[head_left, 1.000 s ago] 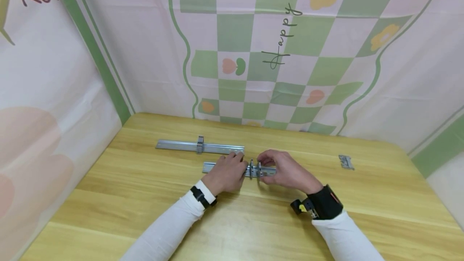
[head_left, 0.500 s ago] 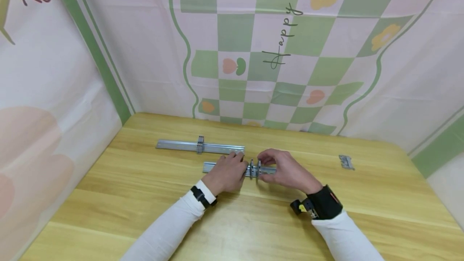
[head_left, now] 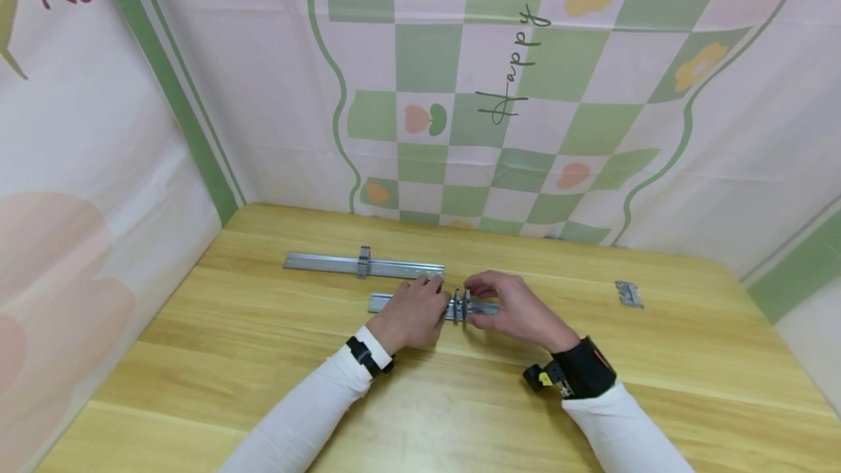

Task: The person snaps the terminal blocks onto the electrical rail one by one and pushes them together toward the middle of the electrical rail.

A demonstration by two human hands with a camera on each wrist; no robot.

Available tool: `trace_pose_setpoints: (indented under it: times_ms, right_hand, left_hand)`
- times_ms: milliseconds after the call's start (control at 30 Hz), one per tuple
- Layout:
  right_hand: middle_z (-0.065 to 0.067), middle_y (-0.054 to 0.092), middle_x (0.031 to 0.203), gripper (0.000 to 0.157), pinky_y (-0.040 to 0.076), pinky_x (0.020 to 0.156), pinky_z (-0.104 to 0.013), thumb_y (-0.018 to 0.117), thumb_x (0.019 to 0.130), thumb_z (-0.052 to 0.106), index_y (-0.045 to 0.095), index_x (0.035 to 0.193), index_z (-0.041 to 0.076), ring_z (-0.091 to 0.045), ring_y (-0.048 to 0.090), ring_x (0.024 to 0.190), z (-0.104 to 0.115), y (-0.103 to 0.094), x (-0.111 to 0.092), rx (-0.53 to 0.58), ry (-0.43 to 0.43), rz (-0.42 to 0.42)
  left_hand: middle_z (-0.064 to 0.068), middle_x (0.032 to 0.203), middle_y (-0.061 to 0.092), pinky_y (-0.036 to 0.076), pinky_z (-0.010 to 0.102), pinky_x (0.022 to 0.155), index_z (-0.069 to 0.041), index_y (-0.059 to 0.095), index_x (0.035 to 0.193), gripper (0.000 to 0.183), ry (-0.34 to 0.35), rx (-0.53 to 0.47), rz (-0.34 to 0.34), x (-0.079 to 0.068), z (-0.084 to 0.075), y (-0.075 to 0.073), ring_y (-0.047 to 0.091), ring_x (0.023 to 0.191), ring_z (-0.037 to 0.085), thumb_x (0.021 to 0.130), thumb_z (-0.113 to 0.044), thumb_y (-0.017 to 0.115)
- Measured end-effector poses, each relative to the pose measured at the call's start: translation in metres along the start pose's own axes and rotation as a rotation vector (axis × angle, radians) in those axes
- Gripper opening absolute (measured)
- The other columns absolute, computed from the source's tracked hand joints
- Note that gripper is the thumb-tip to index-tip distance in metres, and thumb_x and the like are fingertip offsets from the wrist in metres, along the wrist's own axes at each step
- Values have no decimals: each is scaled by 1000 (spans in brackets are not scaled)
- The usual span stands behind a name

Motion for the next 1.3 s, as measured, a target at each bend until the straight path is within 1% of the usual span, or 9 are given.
trace_pose_setpoints:
  times_ms: [333, 533, 700, 1000, 1300]
  right_hand:
    - [-18, 68, 119, 49, 56, 89, -46, 82, 82, 2, 62, 126, -8, -33, 67, 105, -2, 4, 0, -16, -19, -11]
    - [-19, 67, 121, 50, 55, 91, -47, 81, 84, 3, 60, 129, -8, -34, 66, 108, -2, 6, 0, -30, 6, -8]
    - [-18, 65, 126, 51, 54, 93, -46, 79, 86, 5, 59, 132, -6, -33, 65, 112, -5, 8, 0, -7, 52, 8]
    - [-17, 65, 126, 52, 54, 94, -47, 78, 89, 7, 57, 134, -7, -33, 64, 113, -8, 7, 0, 7, 60, -1]
    - [-18, 64, 127, 53, 53, 94, -49, 77, 90, 9, 56, 136, -7, -34, 63, 114, -10, 8, 0, 9, 75, 4]
  left_hand:
    - [7, 126, 57, 54, 46, 89, -12, 69, 122, 27, 0, -5, 4, -1, 0, 0, 56, 113, 25, 101, -27, 58]
    - [8, 128, 57, 54, 46, 89, -12, 69, 123, 28, -2, -5, 13, -1, 0, -1, 55, 114, 26, 102, -28, 58]
    - [8, 128, 57, 54, 47, 89, -12, 70, 122, 28, 4, -6, 8, -1, 0, -2, 57, 113, 26, 102, -27, 58]
    - [8, 131, 57, 54, 48, 91, -13, 69, 125, 29, 3, -8, 17, 0, -1, 0, 56, 115, 26, 102, -26, 58]
    - [7, 128, 57, 54, 47, 89, -13, 70, 124, 29, 1, -2, 12, 0, 0, 0, 56, 113, 26, 101, -27, 59]
Point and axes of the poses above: each hand's wrist, its own x-axis towards the middle knuckle, its own y-axis out of the palm, z = x × y, the point moved 9 cm from there along x, towards the middle knuckle
